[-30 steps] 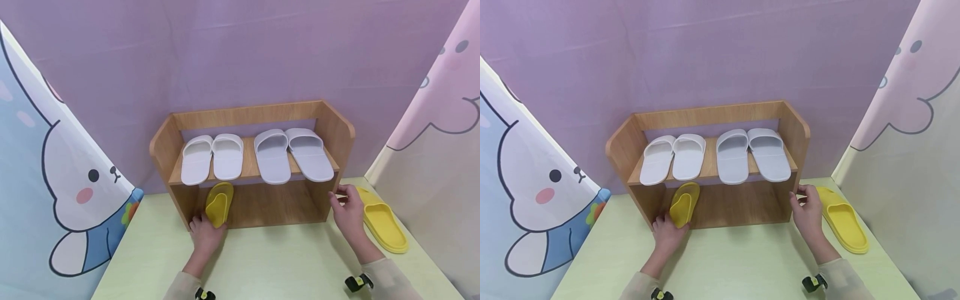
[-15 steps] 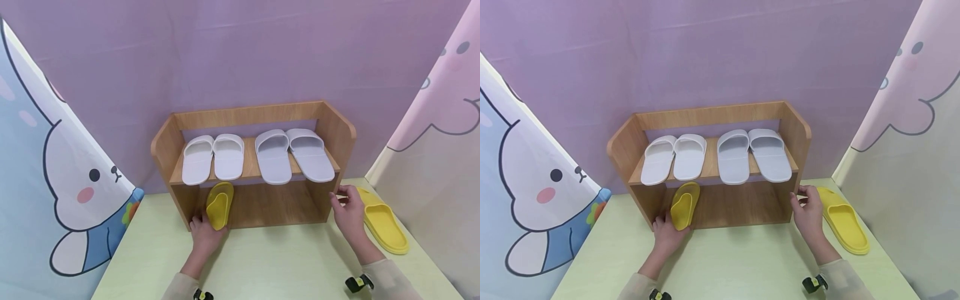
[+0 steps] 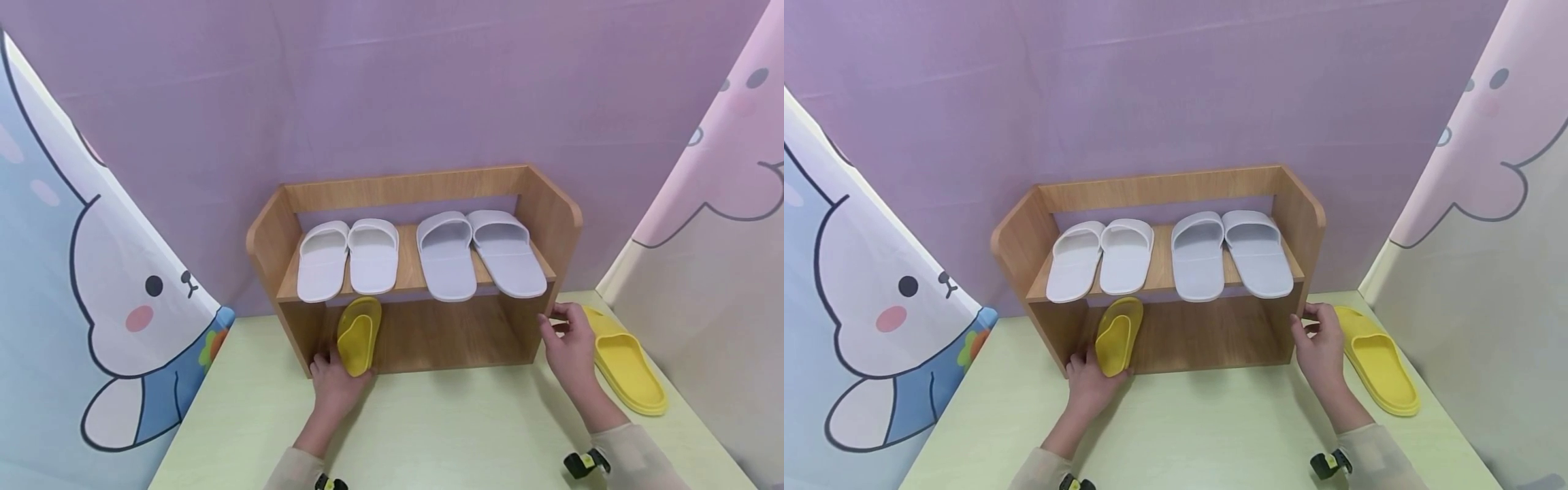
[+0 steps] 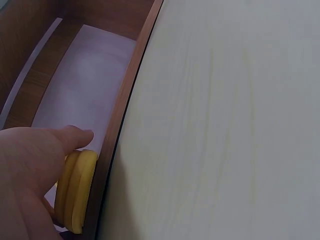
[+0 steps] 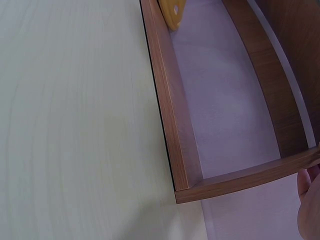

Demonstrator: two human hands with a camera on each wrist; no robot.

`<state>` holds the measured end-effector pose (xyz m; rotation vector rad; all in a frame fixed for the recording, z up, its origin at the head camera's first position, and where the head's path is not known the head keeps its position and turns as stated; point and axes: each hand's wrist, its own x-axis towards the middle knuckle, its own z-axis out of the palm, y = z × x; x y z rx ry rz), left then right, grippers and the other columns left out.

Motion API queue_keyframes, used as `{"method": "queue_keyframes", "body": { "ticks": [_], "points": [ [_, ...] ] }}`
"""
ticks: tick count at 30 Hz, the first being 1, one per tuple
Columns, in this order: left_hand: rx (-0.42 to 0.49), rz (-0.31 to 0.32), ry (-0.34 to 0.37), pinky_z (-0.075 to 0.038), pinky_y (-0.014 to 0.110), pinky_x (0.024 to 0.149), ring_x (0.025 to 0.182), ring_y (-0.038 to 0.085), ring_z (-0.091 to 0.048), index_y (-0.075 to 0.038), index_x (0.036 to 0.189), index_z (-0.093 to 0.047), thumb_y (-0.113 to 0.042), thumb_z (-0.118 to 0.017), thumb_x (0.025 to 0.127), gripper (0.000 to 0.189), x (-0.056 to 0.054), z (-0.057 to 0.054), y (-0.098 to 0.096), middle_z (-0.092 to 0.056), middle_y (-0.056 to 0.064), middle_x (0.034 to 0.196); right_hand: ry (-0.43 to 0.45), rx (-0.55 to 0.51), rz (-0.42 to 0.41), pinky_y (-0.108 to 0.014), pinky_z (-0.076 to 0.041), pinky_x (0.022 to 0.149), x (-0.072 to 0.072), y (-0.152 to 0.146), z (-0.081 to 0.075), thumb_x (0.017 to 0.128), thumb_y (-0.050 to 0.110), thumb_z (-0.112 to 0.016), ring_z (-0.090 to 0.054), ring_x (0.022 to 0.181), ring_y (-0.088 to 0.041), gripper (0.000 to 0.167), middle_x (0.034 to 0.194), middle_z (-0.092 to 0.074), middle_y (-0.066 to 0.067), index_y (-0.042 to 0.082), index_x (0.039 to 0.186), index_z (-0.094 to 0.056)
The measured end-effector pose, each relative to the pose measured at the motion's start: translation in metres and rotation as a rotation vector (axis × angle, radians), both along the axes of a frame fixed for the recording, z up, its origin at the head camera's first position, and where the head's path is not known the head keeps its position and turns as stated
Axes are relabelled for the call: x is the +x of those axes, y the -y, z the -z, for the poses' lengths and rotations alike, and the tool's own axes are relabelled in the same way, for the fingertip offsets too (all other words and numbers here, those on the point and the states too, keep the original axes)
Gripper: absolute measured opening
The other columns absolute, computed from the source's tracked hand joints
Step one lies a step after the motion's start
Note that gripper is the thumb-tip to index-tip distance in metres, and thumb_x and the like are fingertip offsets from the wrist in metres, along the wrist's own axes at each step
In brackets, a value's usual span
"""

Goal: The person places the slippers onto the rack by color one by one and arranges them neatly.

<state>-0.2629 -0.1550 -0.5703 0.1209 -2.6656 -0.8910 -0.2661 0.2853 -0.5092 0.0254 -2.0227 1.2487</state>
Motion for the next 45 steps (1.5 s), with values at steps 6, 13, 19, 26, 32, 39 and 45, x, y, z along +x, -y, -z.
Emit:
{"method": "queue_keyframes", "body": {
  "ticks": [6,13,19,26,32,39,45],
  "points": [
    [0.019,-0.002,0.029,-0.049,0.063,0.098,0.121,0.047,-0.046,0.009,0.155,-0.045,-0.046,-0.098,0.079,0.108,0.007,-0.001,0.003,-0.048,0.033,0.13,-0.008,-0.006,-0.001,-0.01,-0.05,0.081,-0.001,0.0,0.001,0.1,-0.006,-0.075,-0.061,0.102,-0.001,0.02,0.112,-0.071,-0.014,-0.007,0.118,-0.067],
    [0.021,-0.013,-0.027,-0.053,0.07,0.097,0.119,0.048,-0.059,0.01,0.142,-0.06,-0.041,-0.092,0.089,0.079,0.027,-0.023,0.015,-0.06,0.029,0.128,-0.043,-0.01,-0.014,-0.01,-0.049,0.08,0.0,0.002,-0.001,0.097,-0.009,-0.076,-0.061,0.101,0.001,0.021,0.111,-0.071,-0.011,-0.007,0.116,-0.068],
    [0.094,-0.014,-0.064,-0.059,0.062,0.093,0.112,0.042,-0.07,0.002,0.129,-0.074,-0.028,-0.087,0.095,0.047,0.036,-0.037,0.032,-0.072,0.021,0.123,-0.04,-0.011,0.002,-0.01,-0.049,0.08,-0.001,0.001,0.0,0.097,-0.01,-0.076,-0.06,0.101,0.002,0.022,0.111,-0.072,-0.011,-0.006,0.117,-0.068],
    [0.191,-0.085,-0.059,-0.058,0.049,0.081,0.094,0.027,-0.073,-0.008,0.111,-0.079,-0.023,-0.082,0.097,0.02,0.04,-0.038,0.055,-0.078,0.007,0.105,-0.04,-0.012,-0.001,-0.011,-0.049,0.08,-0.002,0.0,0.001,0.097,-0.011,-0.076,-0.06,0.1,0.002,0.023,0.112,-0.072,-0.013,-0.006,0.118,-0.068],
    [0.274,-0.176,-0.143,-0.054,0.044,0.082,0.096,0.029,-0.07,-0.007,0.107,-0.072,-0.021,-0.081,0.1,0.018,0.034,-0.037,0.073,-0.073,0.009,0.102,-0.011,-0.006,-0.002,-0.012,-0.051,0.082,-0.001,0.0,-0.002,0.099,-0.008,-0.075,-0.061,0.102,0.0,0.02,0.112,-0.071,-0.012,-0.007,0.118,-0.067],
    [0.402,-0.113,-0.2,-0.051,0.039,0.093,0.12,0.035,-0.062,0.001,0.141,-0.052,-0.014,-0.08,0.1,0.052,0.02,-0.04,0.088,-0.057,0.018,0.133,0.006,0.002,-0.006,-0.012,-0.051,0.082,0.0,0.0,-0.003,0.1,-0.007,-0.073,-0.061,0.103,-0.003,0.02,0.113,-0.07,-0.015,-0.009,0.119,-0.065],
    [0.39,-0.035,-0.242,-0.06,0.043,0.099,0.127,0.039,-0.061,-0.005,0.162,-0.041,-0.011,-0.081,0.1,0.074,0.008,-0.039,0.097,-0.052,0.02,0.146,0.0,0.001,-0.014,-0.012,-0.051,0.082,0.0,0.0,-0.003,0.1,-0.008,-0.073,-0.061,0.102,-0.001,0.02,0.113,-0.071,-0.015,-0.009,0.118,-0.065]
  ]
}}
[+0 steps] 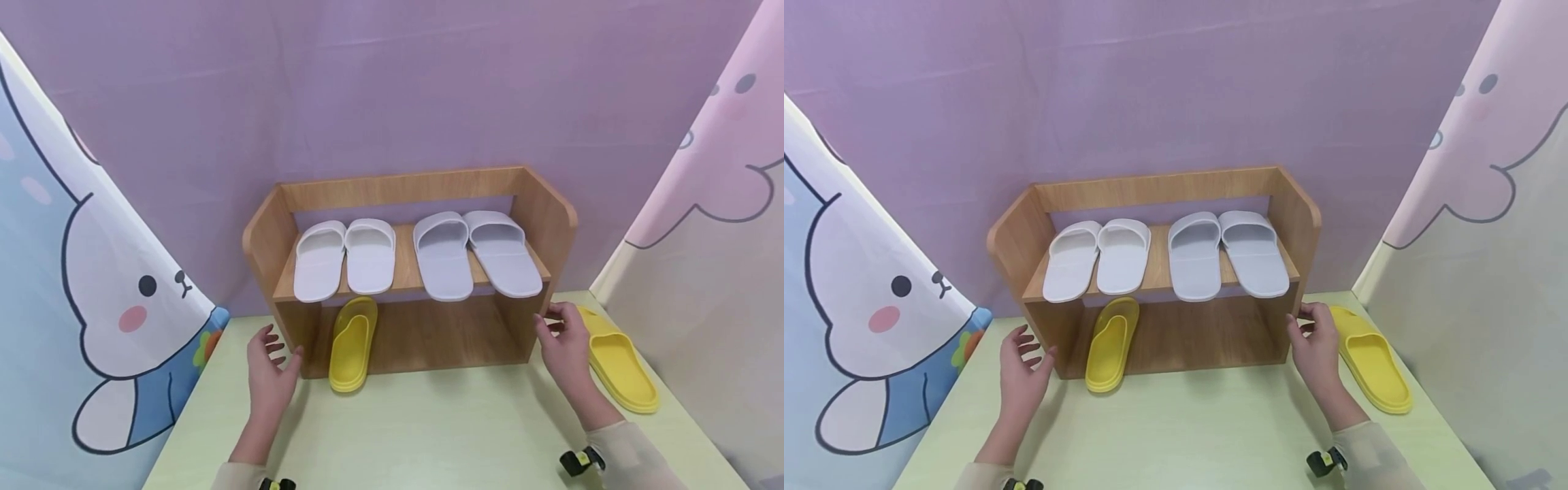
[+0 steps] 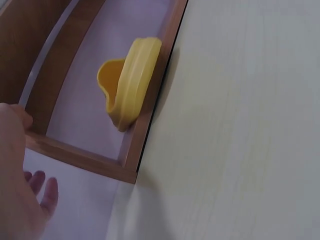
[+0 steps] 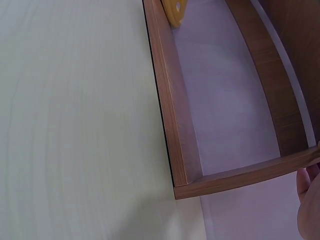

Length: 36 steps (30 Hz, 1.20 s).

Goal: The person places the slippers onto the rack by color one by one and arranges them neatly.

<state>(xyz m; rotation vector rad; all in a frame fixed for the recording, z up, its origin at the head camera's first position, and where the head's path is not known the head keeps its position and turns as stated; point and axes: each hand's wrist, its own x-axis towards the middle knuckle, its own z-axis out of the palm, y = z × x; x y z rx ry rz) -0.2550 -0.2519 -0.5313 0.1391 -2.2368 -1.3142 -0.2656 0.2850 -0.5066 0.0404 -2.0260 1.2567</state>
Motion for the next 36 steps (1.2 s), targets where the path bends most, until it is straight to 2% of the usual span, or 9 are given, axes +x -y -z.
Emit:
{"method": "queue_keyframes", "body": {
  "ticks": [4,6,10,13,18,26,31,33,36],
  "points": [
    [-0.017,0.053,-0.035,-0.063,0.053,0.099,0.129,0.037,-0.064,-0.005,0.163,-0.045,-0.005,-0.081,0.099,0.073,-0.005,0.003,0.004,-0.055,0.019,0.149,-0.008,0.001,-0.003,-0.013,-0.052,0.081,0.0,0.0,0.001,0.1,-0.008,-0.074,-0.062,0.101,-0.001,0.019,0.112,-0.071,-0.014,-0.009,0.117,-0.065],
    [-0.017,0.076,-0.049,-0.064,0.052,0.097,0.129,0.036,-0.064,-0.004,0.161,-0.049,-0.002,-0.081,0.098,0.071,-0.006,0.004,0.006,-0.058,0.017,0.149,-0.011,0.003,-0.003,-0.013,-0.052,0.081,0.0,0.0,0.001,0.1,-0.008,-0.074,-0.062,0.101,0.0,0.019,0.112,-0.071,-0.014,-0.009,0.117,-0.065],
    [-0.029,0.069,-0.036,-0.066,0.032,0.09,0.129,0.033,-0.067,-0.008,0.157,-0.058,-0.004,-0.082,0.099,0.063,-0.007,0.006,0.006,-0.064,0.013,0.149,-0.003,0.01,0.005,-0.013,-0.051,0.081,0.0,0.0,0.002,0.1,-0.009,-0.073,-0.061,0.101,0.0,0.02,0.112,-0.07,-0.015,-0.009,0.118,-0.065],
    [-0.035,0.048,-0.013,-0.061,0.016,0.085,0.127,0.032,-0.069,-0.012,0.155,-0.061,-0.009,-0.082,0.101,0.058,-0.007,0.007,0.005,-0.067,0.01,0.148,0.004,0.013,0.011,-0.013,-0.051,0.081,-0.001,-0.001,0.002,0.1,-0.009,-0.073,-0.061,0.102,0.0,0.02,0.113,-0.07,-0.016,-0.009,0.118,-0.065],
    [-0.005,0.05,-0.029,-0.055,0.006,0.08,0.121,0.033,-0.071,-0.009,0.151,-0.065,-0.01,-0.081,0.102,0.052,-0.009,0.008,0.006,-0.071,0.012,0.143,0.009,0.018,0.013,-0.013,-0.051,0.081,-0.001,-0.001,0.002,0.1,-0.009,-0.073,-0.061,0.102,-0.001,0.02,0.113,-0.07,-0.017,-0.009,0.118,-0.064],
    [0.056,0.067,-0.047,-0.058,0.009,0.076,0.115,0.034,-0.073,-0.005,0.142,-0.069,-0.004,-0.081,0.099,0.045,-0.012,0.012,0.007,-0.074,0.015,0.132,0.031,0.039,0.003,-0.012,-0.051,0.08,0.004,-0.004,-0.001,0.1,-0.008,-0.074,-0.061,0.099,0.002,0.023,0.114,-0.072,-0.019,-0.009,0.121,-0.065],
    [0.03,0.054,-0.038,-0.058,0.009,0.076,0.114,0.035,-0.073,-0.006,0.137,-0.069,-0.004,-0.08,0.099,0.04,-0.013,0.012,0.007,-0.074,0.014,0.126,0.037,0.089,-0.016,-0.01,-0.05,0.08,0.012,-0.01,-0.001,0.099,-0.009,-0.074,-0.059,0.096,0.004,0.031,0.113,-0.071,-0.021,-0.008,0.128,-0.065],
    [0.011,0.046,-0.033,-0.059,0.011,0.076,0.113,0.035,-0.073,-0.007,0.136,-0.069,-0.004,-0.08,0.099,0.038,-0.014,0.012,0.007,-0.074,0.013,0.126,0.041,0.107,-0.001,-0.011,-0.051,0.08,0.015,-0.014,0.001,0.098,-0.008,-0.074,-0.061,0.096,0.0,0.037,0.115,-0.07,-0.022,-0.007,0.134,-0.064],
    [-0.008,0.035,-0.023,-0.061,0.013,0.077,0.113,0.035,-0.073,-0.008,0.135,-0.069,-0.005,-0.079,0.1,0.037,-0.015,0.011,0.007,-0.074,0.012,0.127,0.057,0.136,0.039,-0.017,-0.051,0.081,0.02,-0.022,0.005,0.097,-0.007,-0.075,-0.063,0.098,-0.016,0.045,0.117,-0.068,-0.023,-0.006,0.14,-0.062]
  ]
}}
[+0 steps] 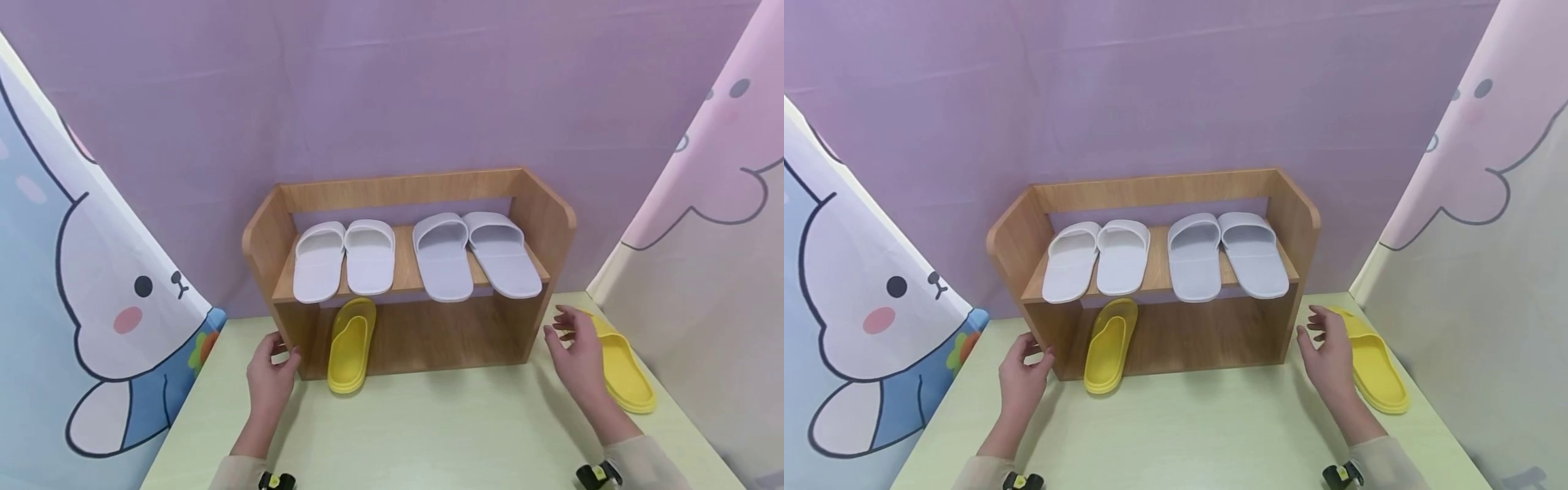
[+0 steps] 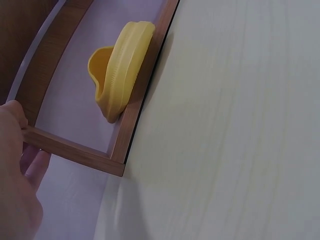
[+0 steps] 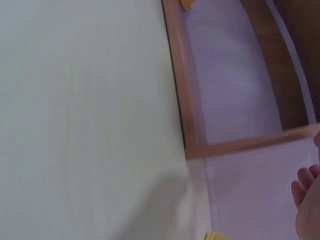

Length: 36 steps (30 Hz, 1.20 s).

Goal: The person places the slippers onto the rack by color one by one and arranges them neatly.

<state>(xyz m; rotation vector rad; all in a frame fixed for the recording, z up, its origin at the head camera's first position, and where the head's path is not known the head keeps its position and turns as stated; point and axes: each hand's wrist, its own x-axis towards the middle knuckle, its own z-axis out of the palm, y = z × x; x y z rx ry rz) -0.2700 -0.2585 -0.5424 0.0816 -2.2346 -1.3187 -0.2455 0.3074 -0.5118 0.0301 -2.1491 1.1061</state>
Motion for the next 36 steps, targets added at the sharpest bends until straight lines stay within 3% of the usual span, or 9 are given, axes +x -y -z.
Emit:
{"method": "queue_keyframes", "body": {
  "ticks": [3,7,11,15,19,23,31,36],
  "points": [
    [-0.005,-0.007,0.015,-0.062,0.016,0.078,0.114,0.033,-0.073,-0.009,0.134,-0.068,-0.005,-0.08,0.099,0.037,0.0,-0.001,-0.001,-0.073,0.011,0.128,0.027,0.032,0.03,-0.023,-0.048,0.083,0.003,-0.013,0.005,0.096,-0.006,-0.077,-0.062,0.105,-0.033,0.051,0.12,-0.064,-0.024,-0.006,0.144,-0.06],
    [-0.016,-0.009,0.024,-0.065,0.022,0.078,0.114,0.033,-0.072,-0.009,0.132,-0.068,-0.003,-0.081,0.097,0.038,0.0,-0.003,-0.002,-0.072,0.011,0.128,0.044,0.082,0.071,-0.034,-0.045,0.086,0.006,-0.034,0.013,0.093,-0.004,-0.081,-0.058,0.111,-0.042,0.061,0.123,-0.06,-0.028,-0.006,0.149,-0.056],
    [-0.028,-0.013,0.027,-0.068,0.031,0.08,0.115,0.035,-0.072,-0.007,0.132,-0.067,-0.001,-0.081,0.097,0.038,0.0,-0.004,-0.002,-0.072,0.012,0.128,0.06,0.139,0.091,-0.053,-0.043,0.092,0.009,-0.056,0.022,0.091,-0.001,-0.084,-0.053,0.115,-0.05,0.072,0.126,-0.058,-0.034,-0.008,0.154,-0.051],
    [-0.032,-0.013,0.034,-0.069,0.037,0.081,0.115,0.035,-0.071,-0.007,0.133,-0.066,-0.001,-0.08,0.097,0.039,0.0,-0.004,-0.002,-0.071,0.012,0.13,0.187,0.218,0.11,-0.072,-0.04,0.095,0.012,-0.075,0.029,0.098,0.015,-0.083,-0.046,0.123,-0.06,0.082,0.137,-0.049,-0.041,-0.006,0.164,-0.039],
    [-0.046,-0.005,0.036,-0.069,0.039,0.082,0.115,0.035,-0.071,-0.006,0.133,-0.065,0.0,-0.08,0.097,0.038,0.0,-0.005,-0.002,-0.07,0.013,0.129,0.353,0.294,0.131,-0.084,-0.039,0.097,0.015,-0.094,0.033,0.1,0.033,-0.082,-0.038,0.129,-0.07,0.097,0.146,-0.037,-0.05,-0.003,0.171,-0.026],
    [-0.063,0.001,0.036,-0.069,0.041,0.081,0.115,0.036,-0.071,-0.006,0.133,-0.065,-0.001,-0.08,0.097,0.039,0.0,-0.006,-0.002,-0.071,0.014,0.129,0.447,0.342,0.129,-0.087,-0.038,0.096,0.018,-0.111,0.037,0.098,0.038,-0.084,-0.036,0.127,-0.074,0.109,0.145,-0.032,-0.056,-0.005,0.172,-0.017],
    [-0.066,0.006,0.045,-0.069,0.042,0.082,0.116,0.035,-0.07,-0.005,0.134,-0.064,0.0,-0.08,0.097,0.04,0.0,-0.006,-0.002,-0.07,0.013,0.13,0.517,0.377,0.079,-0.086,-0.039,0.093,0.021,-0.139,0.054,0.092,0.04,-0.088,-0.037,0.12,-0.074,0.121,0.139,-0.031,-0.06,-0.011,0.17,-0.01],
    [-0.064,0.006,0.056,-0.069,0.041,0.084,0.117,0.034,-0.07,-0.006,0.135,-0.064,-0.001,-0.08,0.098,0.041,0.0,-0.007,-0.002,-0.069,0.012,0.131,0.584,0.412,0.035,-0.087,-0.041,0.092,0.025,-0.146,0.051,0.089,0.044,-0.09,-0.038,0.118,-0.075,0.126,0.136,-0.031,-0.062,-0.017,0.166,-0.01]
  ]
}}
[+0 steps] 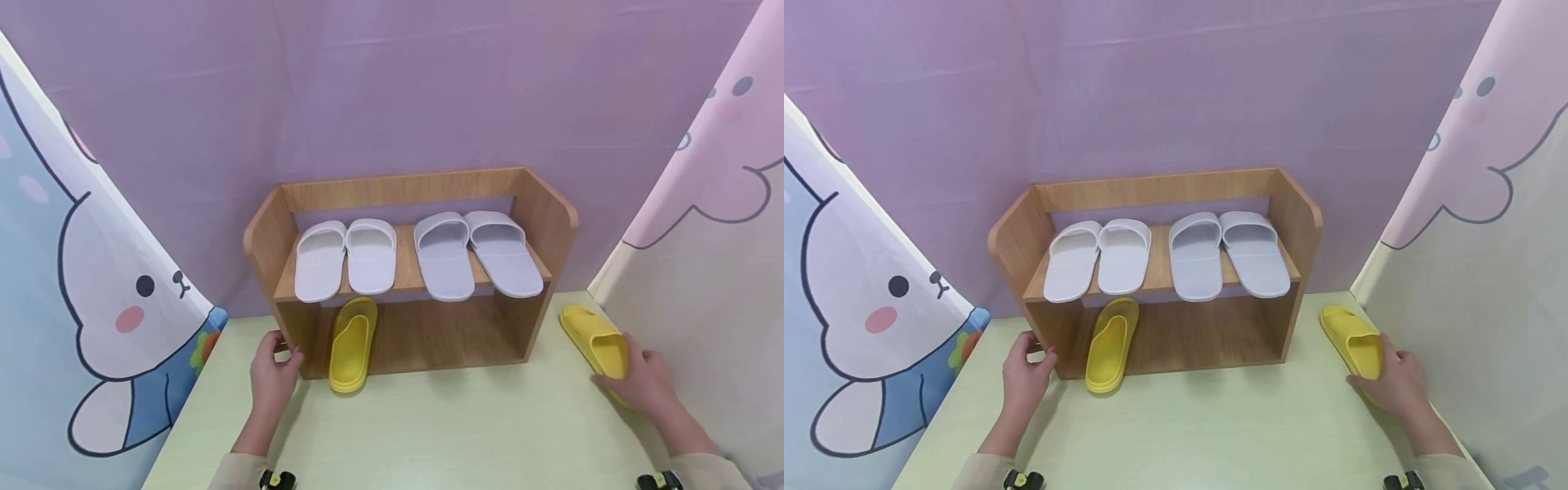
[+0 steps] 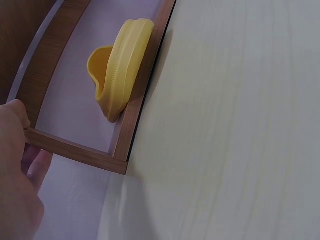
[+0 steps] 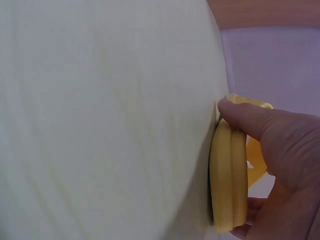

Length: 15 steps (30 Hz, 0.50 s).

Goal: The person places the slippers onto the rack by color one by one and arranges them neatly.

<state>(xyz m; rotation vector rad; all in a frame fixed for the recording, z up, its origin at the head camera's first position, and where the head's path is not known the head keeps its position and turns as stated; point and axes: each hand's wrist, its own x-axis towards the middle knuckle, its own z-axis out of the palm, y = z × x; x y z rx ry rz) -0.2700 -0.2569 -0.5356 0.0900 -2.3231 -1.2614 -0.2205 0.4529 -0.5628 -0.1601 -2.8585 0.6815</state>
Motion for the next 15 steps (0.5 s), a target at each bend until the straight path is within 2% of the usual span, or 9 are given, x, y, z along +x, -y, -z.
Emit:
{"method": "queue_keyframes", "body": {
  "ticks": [5,10,15],
  "points": [
    [0.007,0.003,0.005,-0.069,0.04,0.085,0.117,0.034,-0.069,-0.007,0.136,-0.063,-0.002,-0.08,0.098,0.041,0.0,0.0,0.0,-0.069,0.012,0.132,0.06,0.012,-0.035,-0.087,-0.042,0.095,0.008,0.001,-0.011,0.089,0.044,-0.091,-0.04,0.117,-0.077,0.132,0.133,-0.031,-0.063,-0.02,0.164,-0.003],
    [0.007,0.007,0.002,-0.068,0.031,0.083,0.117,0.033,-0.069,-0.007,0.135,-0.063,-0.002,-0.08,0.098,0.041,0.0,0.001,0.001,-0.069,0.011,0.131,0.101,0.006,-0.046,-0.087,-0.041,0.097,0.015,0.004,-0.02,0.087,0.041,-0.093,-0.039,0.118,-0.077,0.134,0.133,-0.031,-0.064,-0.022,0.163,-0.002],
    [0.004,0.005,0.004,-0.067,0.027,0.082,0.118,0.032,-0.07,-0.007,0.135,-0.063,-0.003,-0.08,0.098,0.04,-0.001,0.002,0.001,-0.069,0.011,0.131,0.111,0.004,-0.045,-0.087,-0.04,0.097,0.016,0.004,-0.02,0.087,0.04,-0.093,-0.039,0.119,-0.077,0.133,0.134,-0.031,-0.063,-0.022,0.163,-0.003]
  ]
}}
